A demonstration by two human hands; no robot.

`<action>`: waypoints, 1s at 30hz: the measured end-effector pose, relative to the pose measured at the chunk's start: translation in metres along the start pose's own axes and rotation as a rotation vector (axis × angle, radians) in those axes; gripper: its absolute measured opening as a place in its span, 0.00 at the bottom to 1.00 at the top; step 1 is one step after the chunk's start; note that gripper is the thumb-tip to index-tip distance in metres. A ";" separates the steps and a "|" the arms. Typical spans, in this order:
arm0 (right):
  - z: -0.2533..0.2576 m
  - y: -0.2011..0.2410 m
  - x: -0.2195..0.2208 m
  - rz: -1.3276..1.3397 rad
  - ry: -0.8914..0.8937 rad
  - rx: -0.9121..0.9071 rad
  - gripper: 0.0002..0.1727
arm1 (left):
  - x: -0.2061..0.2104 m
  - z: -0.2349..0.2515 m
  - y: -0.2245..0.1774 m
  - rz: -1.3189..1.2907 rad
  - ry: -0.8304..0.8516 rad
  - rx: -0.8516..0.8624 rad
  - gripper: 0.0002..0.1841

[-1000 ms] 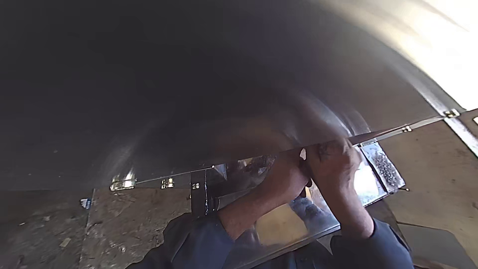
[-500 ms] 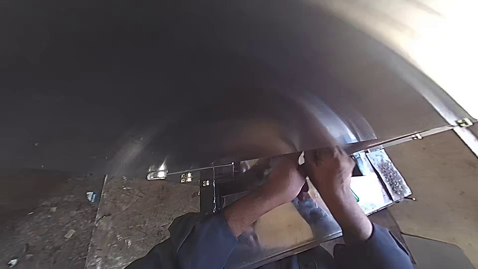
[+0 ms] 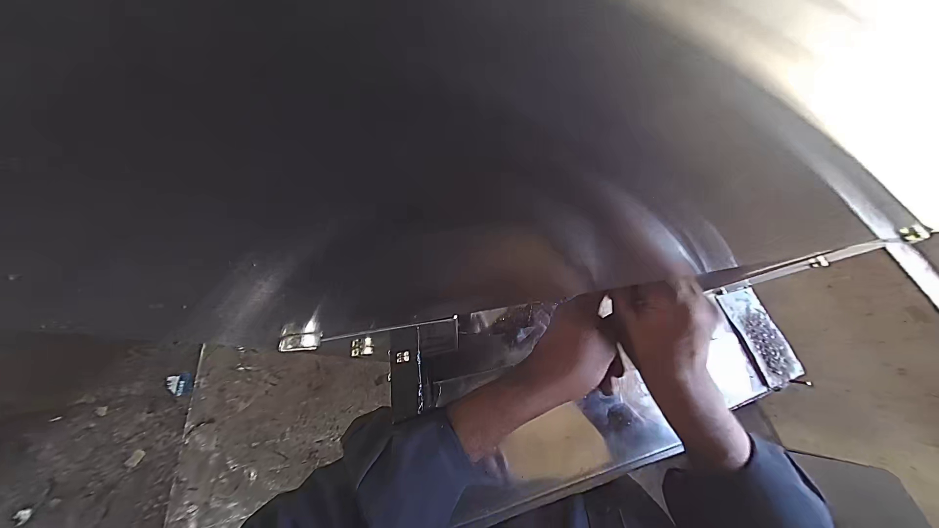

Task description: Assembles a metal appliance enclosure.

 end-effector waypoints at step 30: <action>-0.012 -0.011 -0.023 0.089 -0.144 0.034 0.12 | 0.014 -0.002 0.000 -0.082 0.171 0.081 0.35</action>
Point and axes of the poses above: each hand's wrist, its own z-axis towards the middle knuckle, its own x-axis out of the palm, y = z × x, the point moved 2 cm from there along z, towards the middle knuckle, and after that the axes turned 13 degrees about -x, right-handed, at the moved point
